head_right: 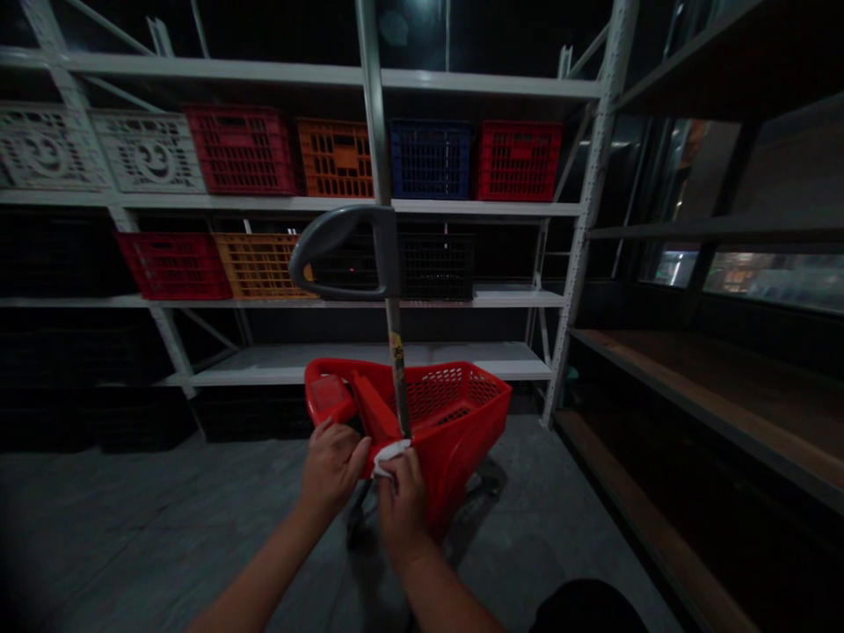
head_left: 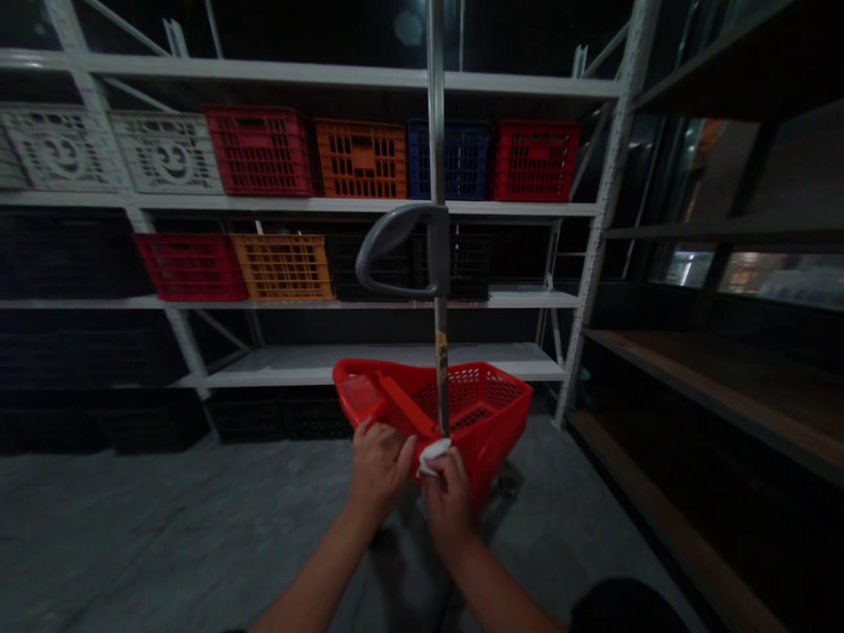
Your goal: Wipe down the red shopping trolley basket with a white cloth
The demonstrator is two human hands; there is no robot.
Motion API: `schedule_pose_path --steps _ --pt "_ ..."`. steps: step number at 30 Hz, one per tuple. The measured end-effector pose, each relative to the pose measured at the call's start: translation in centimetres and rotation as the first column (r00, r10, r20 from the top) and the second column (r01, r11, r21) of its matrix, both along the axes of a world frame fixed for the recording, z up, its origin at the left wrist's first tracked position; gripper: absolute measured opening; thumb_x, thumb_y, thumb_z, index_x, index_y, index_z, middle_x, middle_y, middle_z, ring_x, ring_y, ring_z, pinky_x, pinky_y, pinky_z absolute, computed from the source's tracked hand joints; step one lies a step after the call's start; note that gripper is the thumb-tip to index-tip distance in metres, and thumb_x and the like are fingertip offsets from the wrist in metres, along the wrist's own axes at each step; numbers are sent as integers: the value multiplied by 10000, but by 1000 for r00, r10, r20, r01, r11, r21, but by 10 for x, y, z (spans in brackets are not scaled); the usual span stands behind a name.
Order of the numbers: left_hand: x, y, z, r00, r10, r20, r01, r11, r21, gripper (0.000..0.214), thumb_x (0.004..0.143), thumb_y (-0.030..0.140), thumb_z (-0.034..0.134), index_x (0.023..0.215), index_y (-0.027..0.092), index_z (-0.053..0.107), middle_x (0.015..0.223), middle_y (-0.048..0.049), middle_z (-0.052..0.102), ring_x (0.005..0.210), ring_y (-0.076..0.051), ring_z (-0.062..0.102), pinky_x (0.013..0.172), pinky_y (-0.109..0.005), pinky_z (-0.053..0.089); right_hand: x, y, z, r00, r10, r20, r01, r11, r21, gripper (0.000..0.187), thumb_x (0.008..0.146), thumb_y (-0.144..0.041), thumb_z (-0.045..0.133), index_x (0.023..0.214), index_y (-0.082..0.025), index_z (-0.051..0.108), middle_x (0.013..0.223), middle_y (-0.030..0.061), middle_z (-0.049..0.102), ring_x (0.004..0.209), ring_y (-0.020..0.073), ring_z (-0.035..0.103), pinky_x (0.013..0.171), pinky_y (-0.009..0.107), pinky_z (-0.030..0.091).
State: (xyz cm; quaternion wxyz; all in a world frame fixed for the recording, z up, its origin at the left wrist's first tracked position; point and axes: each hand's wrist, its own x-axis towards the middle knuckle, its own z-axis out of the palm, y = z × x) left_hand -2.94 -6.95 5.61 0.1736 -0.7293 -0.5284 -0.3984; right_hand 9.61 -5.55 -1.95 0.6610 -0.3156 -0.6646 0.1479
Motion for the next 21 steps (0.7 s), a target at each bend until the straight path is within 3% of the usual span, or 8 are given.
schedule_pose_path --steps 2,5,9,12,15,17,21 --pt "-4 0 -1 1000 -12 8 12 1000 18 306 808 303 409 578 179 568 600 3 573 681 -138 533 902 -407 337 4 3 0 1000 -10 12 10 1000 6 136 803 -132 406 787 -190 528 818 31 499 802 152 501 729 275 412" --pt "-11 2 -2 999 -41 17 40 998 53 288 795 295 423 578 180 573 611 2 584 674 -134 537 904 -404 349 33 23 -1 991 -134 -6 133 990 -49 124 801 -157 422 739 -186 526 808 38 519 805 161 513 741 291 416" --pt "-19 4 -6 998 -58 35 55 993 104 243 777 284 439 603 186 578 634 2 595 687 -136 550 916 -408 359 62 40 4 971 -239 -18 237 968 -87 137 795 -163 423 799 -172 560 1040 101 560 997 195 511 872 351 393" --pt "-26 5 -8 996 -79 35 73 987 141 239 773 272 438 599 188 578 660 -3 604 695 -138 557 917 -408 369 59 38 10 989 -76 128 81 996 -30 264 775 -93 400 920 -194 596 1072 77 599 1037 176 524 911 351 397" --pt "-38 8 -10 996 -88 13 84 981 172 242 770 265 432 604 190 591 673 -7 607 712 -145 565 911 -406 388 57 41 10 942 103 319 -109 994 2 385 727 -34 405 985 -228 616 1034 33 639 1030 156 548 929 343 410" --pt "-49 10 -11 994 -104 -13 105 977 185 241 770 258 426 626 190 607 687 -9 611 728 -149 571 912 -406 397 63 47 5 933 106 344 -112 994 -2 412 713 -22 393 986 -227 623 1034 27 645 1024 153 560 934 347 417" --pt "-70 15 -13 990 -141 -30 144 973 183 237 766 262 425 667 194 630 731 -14 624 767 -154 580 925 -398 408 70 53 0 946 13 323 15 996 -84 377 713 -37 394 943 -208 638 981 44 666 940 169 610 870 344 467"
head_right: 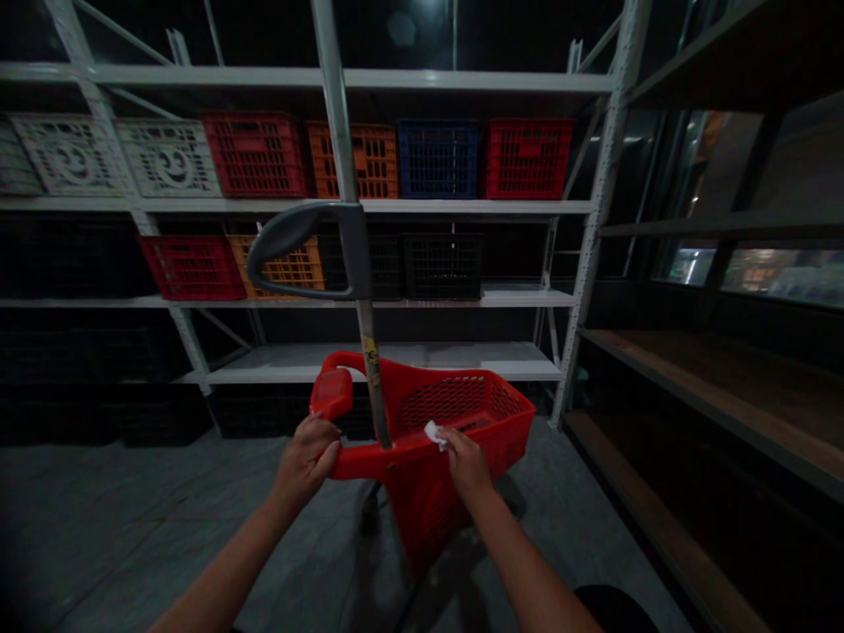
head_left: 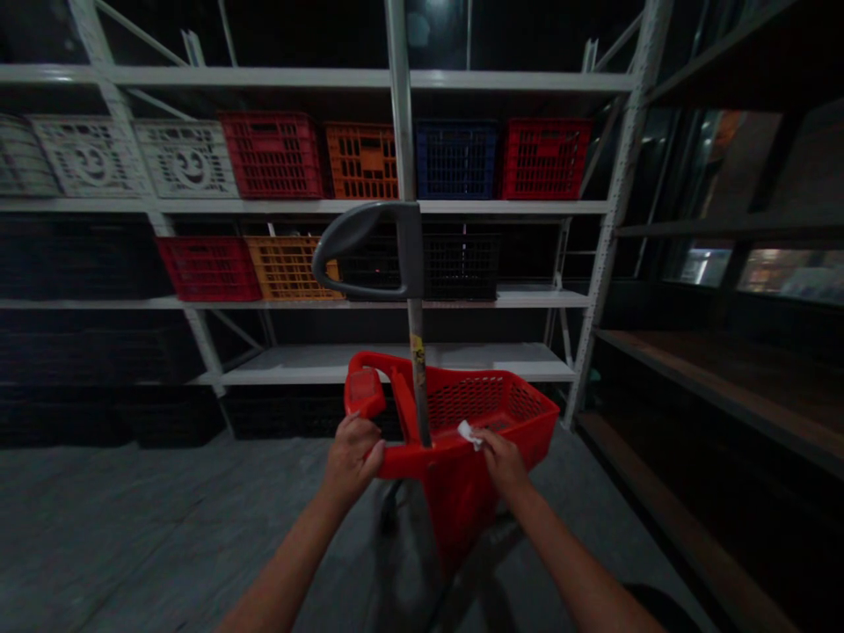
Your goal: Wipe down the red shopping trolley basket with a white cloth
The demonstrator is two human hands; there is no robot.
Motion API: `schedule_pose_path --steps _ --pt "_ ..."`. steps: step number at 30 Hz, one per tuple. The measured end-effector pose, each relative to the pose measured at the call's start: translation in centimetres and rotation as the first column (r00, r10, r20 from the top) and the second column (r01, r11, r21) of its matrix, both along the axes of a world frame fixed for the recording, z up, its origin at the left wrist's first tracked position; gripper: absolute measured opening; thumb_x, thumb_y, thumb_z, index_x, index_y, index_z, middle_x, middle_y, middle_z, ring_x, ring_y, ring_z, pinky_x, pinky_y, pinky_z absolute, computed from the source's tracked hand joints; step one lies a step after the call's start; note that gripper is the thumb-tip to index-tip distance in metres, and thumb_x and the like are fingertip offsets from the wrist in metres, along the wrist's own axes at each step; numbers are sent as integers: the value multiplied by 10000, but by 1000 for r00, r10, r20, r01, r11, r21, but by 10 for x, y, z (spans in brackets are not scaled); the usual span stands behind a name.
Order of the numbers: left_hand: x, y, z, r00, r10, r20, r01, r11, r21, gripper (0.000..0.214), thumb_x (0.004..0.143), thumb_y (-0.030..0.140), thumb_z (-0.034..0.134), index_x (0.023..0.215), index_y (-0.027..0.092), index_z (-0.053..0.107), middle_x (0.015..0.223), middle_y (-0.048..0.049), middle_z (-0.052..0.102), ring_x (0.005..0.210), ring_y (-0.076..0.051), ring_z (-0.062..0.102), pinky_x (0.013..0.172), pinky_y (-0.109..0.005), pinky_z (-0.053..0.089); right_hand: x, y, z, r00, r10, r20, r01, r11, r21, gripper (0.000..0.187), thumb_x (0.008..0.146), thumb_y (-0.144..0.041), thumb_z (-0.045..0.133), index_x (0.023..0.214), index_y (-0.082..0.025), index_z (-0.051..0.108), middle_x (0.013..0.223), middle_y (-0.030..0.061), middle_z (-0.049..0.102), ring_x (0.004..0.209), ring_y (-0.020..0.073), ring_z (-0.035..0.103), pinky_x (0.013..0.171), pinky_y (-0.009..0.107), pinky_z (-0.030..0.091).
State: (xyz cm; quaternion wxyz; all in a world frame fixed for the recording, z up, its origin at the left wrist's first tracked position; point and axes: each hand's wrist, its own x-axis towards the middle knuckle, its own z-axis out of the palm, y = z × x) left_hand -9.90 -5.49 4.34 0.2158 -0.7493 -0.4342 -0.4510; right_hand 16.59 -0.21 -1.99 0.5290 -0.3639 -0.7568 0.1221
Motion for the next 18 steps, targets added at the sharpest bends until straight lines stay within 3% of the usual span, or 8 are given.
schedule_pose_path --steps 5,8,11,14,16,18 --pt "-19 4 6 999 -35 -37 31 995 -97 286 788 269 387 657 205 632 744 -13 631 803 -140 574 949 -364 393 -32 -15 14 996 79 40 -78 996 -41 342 776 -77 411 1015 -214 614 1038 36 647 974 156 591 871 306 455" --pt "-28 0 15 993 -28 -116 6 983 -183 320 812 245 352 672 210 638 793 -21 651 894 -147 559 943 -353 383 -35 -12 13 993 69 100 -65 997 -42 312 781 -94 420 984 -208 627 953 40 673 874 164 623 792 296 482" --pt "-25 -12 24 970 148 -190 -169 981 -98 258 805 263 398 772 229 652 952 -28 660 1038 -206 506 966 -443 316 -17 -1 -1 993 -37 113 41 999 -29 297 771 -100 418 931 -200 648 892 54 685 809 176 634 741 298 487" --pt "-2 -25 30 917 333 -219 -345 938 -22 248 799 338 449 922 220 629 1019 -61 648 1043 -236 507 964 -482 271 0 4 -8 986 -91 137 96 995 -30 317 757 -93 415 923 -210 658 895 54 687 809 181 632 718 289 476" --pt "18 -31 31 889 387 -245 -415 907 -71 315 810 410 421 940 202 617 962 -74 663 966 -232 547 929 -479 287 5 5 0 973 -37 226 52 997 -60 307 741 -92 430 871 -226 674 821 35 695 737 173 633 663 261 466" --pt "33 -33 29 841 460 -284 -504 857 -106 415 808 490 373 789 174 640 782 -87 677 820 -240 586 852 -468 328 5 6 18 941 76 328 -41 993 -113 287 725 -94 448 787 -242 686 725 8 693 654 157 625 609 231 451"
